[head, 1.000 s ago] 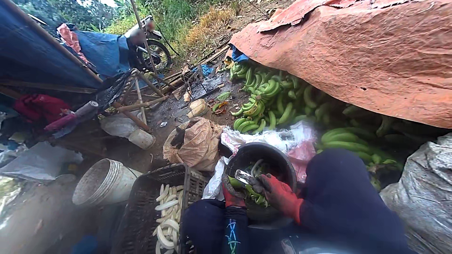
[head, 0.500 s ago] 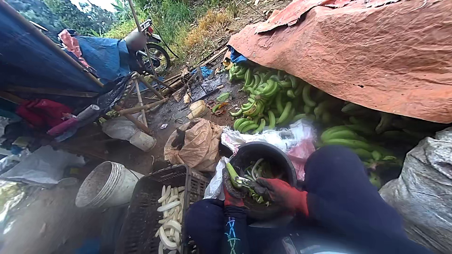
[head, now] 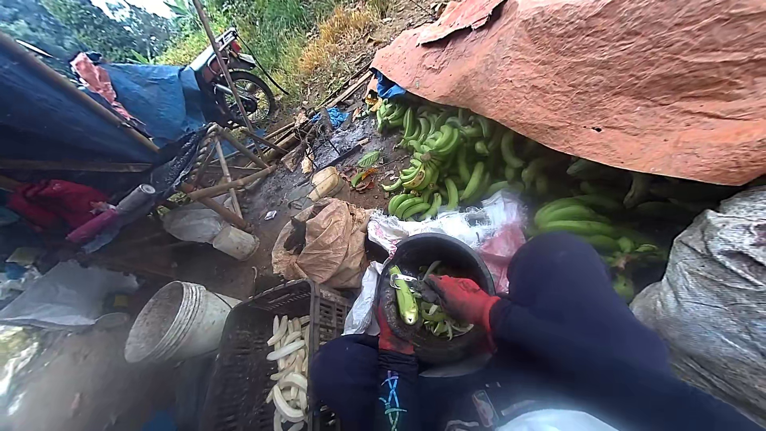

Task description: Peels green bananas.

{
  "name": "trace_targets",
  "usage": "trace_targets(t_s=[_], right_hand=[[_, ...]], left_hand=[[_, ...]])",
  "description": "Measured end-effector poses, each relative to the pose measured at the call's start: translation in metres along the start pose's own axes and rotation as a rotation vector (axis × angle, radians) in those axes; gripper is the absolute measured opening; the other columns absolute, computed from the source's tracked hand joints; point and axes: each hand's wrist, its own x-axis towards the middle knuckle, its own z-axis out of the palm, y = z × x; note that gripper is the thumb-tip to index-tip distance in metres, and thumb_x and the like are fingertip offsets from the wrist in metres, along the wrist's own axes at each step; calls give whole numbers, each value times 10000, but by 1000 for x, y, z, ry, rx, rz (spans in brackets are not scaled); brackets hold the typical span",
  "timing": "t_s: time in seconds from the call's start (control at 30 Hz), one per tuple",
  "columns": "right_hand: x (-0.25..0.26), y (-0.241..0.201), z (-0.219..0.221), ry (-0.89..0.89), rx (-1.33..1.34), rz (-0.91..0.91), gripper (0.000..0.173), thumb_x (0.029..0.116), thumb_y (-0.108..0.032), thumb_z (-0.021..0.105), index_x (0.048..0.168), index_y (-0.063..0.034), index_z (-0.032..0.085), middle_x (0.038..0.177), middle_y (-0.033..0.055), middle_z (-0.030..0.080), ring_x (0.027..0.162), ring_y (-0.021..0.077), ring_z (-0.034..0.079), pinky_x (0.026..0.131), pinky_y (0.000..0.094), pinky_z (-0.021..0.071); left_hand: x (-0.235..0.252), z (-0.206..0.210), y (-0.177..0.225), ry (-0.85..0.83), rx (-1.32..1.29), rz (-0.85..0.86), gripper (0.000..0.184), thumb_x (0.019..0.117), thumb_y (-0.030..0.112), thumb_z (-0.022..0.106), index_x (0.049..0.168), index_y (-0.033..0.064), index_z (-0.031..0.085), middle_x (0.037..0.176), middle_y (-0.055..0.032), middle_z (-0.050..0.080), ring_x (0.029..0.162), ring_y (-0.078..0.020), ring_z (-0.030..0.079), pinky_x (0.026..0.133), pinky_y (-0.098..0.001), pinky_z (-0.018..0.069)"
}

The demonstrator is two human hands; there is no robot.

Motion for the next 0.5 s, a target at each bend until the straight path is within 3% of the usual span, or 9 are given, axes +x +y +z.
trace_targets(t_s=[0.13,0.23,0.37,0.5], right_hand=[[4,5,-2,13,-36,4,377,1078,-222,485,1392,-17,516,1253,272,632,1162,448,641,933,614,506],[12,6,-3,19,-64,23,398,1054,-182,506,1415,-15,508,1296,277,615,1198,449,626,946,614,506],[31,5,-3,29,-71,85,418,1055,-195,493,1430,-10,500,1330,282,601,1229,455,611,962,621,497],[41,22,-21,91,5,278,401,1073,-225,483,1407,-6,524,1338,276,616,1250,451,610,998,630,480]], left_hand=[[-5,-3,6,-74,322,19,477,1125,320,225,1398,24,480,1188,-88,633,1047,-98,616,923,-286,530],[6,-11,5,-91,379,-66,401,1117,288,326,1317,26,557,1075,-95,674,945,-127,660,840,-306,571],[12,-21,-2,-130,490,-60,407,1119,228,304,1364,-29,502,1104,-112,646,935,-105,623,849,-282,537],[-5,-8,5,-57,556,-133,421,1076,221,430,1426,-11,467,1059,-125,680,854,-138,683,766,-305,592]])
